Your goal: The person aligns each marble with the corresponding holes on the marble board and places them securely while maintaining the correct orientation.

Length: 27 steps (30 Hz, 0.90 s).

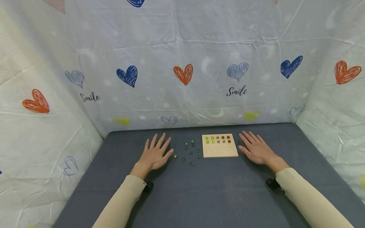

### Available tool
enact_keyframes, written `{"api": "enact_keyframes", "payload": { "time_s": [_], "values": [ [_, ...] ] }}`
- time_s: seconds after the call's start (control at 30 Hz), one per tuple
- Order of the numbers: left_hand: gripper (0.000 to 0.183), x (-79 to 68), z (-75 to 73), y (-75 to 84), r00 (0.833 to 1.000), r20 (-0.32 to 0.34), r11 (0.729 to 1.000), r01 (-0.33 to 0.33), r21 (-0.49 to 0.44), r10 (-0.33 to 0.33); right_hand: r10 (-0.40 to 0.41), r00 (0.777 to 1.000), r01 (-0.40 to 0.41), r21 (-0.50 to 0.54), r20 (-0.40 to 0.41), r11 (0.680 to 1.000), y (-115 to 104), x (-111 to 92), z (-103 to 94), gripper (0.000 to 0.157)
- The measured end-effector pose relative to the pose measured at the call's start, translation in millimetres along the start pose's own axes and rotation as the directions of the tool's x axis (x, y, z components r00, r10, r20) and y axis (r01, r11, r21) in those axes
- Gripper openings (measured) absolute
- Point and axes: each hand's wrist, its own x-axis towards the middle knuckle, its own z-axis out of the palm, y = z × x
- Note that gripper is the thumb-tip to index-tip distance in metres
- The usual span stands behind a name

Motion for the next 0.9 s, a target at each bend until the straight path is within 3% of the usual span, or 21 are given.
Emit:
{"api": "enact_keyframes", "payload": {
  "time_s": [0.3, 0.57, 0.9],
  "values": [
    [0.065, 1.3, 7.0, -0.6, 1.0, 0.027, 0.999, -0.012, -0.033, 0.013, -0.029, 1.0, 0.029, 0.075, -0.004, 0.997, -3.8, 2.7, 2.7, 0.058],
    [0.063, -2.3, 4.9, 7.4, 0.998, 0.04, 0.992, -0.037, -0.119, 0.042, -0.066, 0.997, 0.061, 0.147, 0.028, 0.987, -4.9, 3.2, 5.7, 0.056],
    [0.061, 1.4, 2.4, 14.0, 0.997, 0.035, 0.976, -0.066, -0.207, 0.074, -0.077, 0.996, 0.058, 0.297, 0.05, 0.953, -6.5, 8.4, 7.2, 0.052]
  ]
}}
